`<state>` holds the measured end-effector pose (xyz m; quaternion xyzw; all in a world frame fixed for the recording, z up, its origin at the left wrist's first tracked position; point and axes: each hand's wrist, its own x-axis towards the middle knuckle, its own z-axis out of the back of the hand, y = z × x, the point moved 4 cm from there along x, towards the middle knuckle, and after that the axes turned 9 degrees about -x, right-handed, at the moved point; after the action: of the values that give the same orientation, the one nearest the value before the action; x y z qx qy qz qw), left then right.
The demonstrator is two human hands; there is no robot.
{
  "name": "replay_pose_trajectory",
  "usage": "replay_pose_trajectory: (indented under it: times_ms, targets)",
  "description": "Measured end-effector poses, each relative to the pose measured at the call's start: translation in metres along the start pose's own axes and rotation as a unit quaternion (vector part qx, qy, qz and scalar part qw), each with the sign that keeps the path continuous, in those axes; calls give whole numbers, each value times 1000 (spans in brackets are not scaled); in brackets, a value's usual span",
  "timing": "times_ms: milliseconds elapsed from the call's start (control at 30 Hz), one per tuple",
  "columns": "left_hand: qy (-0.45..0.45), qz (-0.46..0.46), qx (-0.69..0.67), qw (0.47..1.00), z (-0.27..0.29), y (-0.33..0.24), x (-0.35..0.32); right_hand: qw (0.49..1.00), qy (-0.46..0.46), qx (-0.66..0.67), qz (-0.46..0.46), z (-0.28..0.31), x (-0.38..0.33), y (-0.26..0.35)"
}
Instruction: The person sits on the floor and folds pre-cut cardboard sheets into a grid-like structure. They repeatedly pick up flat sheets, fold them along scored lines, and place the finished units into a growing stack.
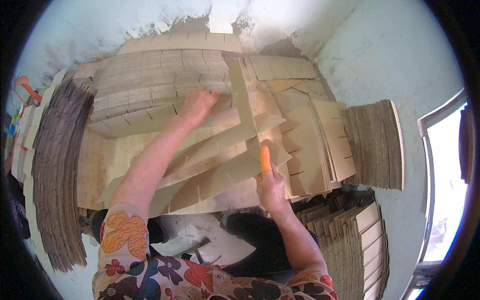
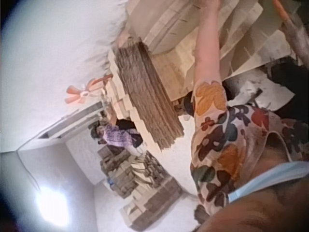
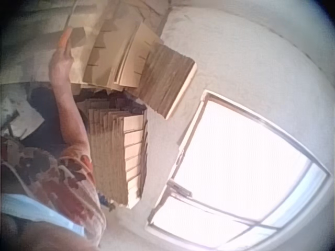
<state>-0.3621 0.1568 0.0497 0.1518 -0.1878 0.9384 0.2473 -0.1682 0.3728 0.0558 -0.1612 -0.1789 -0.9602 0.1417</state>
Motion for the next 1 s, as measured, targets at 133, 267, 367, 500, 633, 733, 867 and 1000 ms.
replay_pose_trajectory:
  times_ms: [133, 267, 367, 500, 633, 733, 867, 1000]
  targets:
    - [-54, -32, -13, 998, 7, -3, -3, 1000, 5, 0, -3, 5, -5, 1]
    - [-39, -22, -5, 999, 15, -16, -3, 1000, 22, 3, -5, 12, -4, 4]
    - [-55, -32, -16, 998, 18, -17, -4, 1000, -1, 8, 21, 15, -8, 4]
    - [-76, -44, -20, 996, 19, -17, -6, 998, 65, 4, -9, 9, -10, 0]
    - [-78, -77, -43, 993, 25, -33, -7, 998, 63, -14, 7, 4, -9, 0]
    - [-117, -109, -104, 982, 32, -44, -14, 998, 55, -23, 10, 5, -7, 3]
    - [-124, -101, -132, 978, 49, -56, -23, 998, 49, -38, 8, 8, -8, 4]
    - [-138, -99, -203, 964, 75, -63, -41, 997, 55, -59, 16, 21, -11, 10]
